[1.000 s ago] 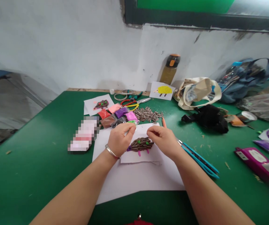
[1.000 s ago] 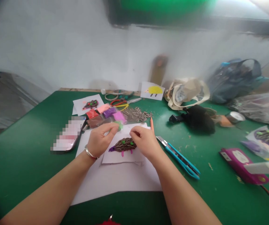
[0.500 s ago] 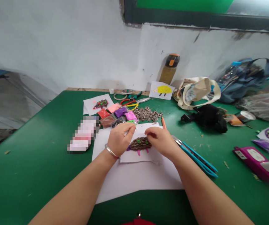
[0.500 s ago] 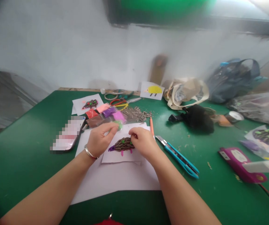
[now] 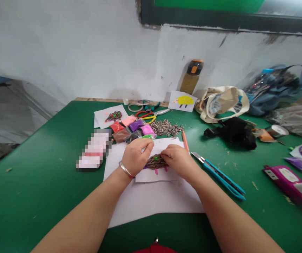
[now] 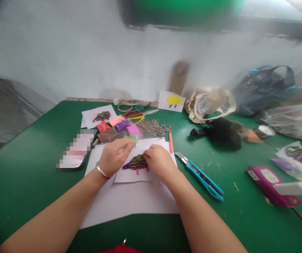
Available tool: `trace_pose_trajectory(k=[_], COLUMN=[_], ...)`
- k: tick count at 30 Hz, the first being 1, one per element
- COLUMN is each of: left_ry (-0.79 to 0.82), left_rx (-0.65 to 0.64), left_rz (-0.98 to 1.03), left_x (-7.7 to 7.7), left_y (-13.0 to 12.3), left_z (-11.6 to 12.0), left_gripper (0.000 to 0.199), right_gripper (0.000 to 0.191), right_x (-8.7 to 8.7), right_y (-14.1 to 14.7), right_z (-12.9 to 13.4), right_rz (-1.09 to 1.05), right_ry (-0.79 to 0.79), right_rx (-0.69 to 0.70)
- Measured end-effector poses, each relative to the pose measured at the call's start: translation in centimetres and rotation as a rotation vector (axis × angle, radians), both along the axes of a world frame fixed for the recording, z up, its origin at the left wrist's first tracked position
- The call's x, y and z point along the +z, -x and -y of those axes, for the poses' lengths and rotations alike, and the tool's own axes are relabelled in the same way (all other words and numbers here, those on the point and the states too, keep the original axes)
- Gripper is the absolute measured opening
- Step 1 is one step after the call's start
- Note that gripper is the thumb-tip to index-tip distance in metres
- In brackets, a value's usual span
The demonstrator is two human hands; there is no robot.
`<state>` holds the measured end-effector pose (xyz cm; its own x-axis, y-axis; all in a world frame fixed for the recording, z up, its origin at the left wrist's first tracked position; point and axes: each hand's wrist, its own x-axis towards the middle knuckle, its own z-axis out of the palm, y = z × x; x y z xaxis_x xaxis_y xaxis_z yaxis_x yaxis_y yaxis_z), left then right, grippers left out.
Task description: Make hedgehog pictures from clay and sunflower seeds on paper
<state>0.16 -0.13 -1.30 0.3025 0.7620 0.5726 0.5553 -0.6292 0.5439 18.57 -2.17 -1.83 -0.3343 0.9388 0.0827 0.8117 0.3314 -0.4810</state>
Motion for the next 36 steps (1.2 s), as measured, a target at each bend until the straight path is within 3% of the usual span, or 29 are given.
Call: trace_pose_trajectory(k=[10,22,28,36], left_ry=[0.021,0.288,0.28,0.34], left_rx=[-0.034,-0.304,-0.3,-0.316], left_rz=[-0.053,-0.582,-0.635,-0.603], left_x=[0.1,1.8,1.1,1.7], left_y=[0.1,-0.1,-0.4,-0.4], left_z=[0.1,0.9,1.0,0.8], left_gripper=[0.021,0.018,0.019,0.018], right_gripper=[0.038,0.034,0.03,0.035], right_x=[1.0,0.9,0.3,1.3], right_y=[-0.7,-0.4,-0.1,-0.7], right_z=[0.3,0.5,0.5,0.5], right_rz=[0.024,0.031,0.047,-0.03], right_ry=[0.054,0.122,0.102,0.098], right_rx=[0.016,0.02,0.025,0.004])
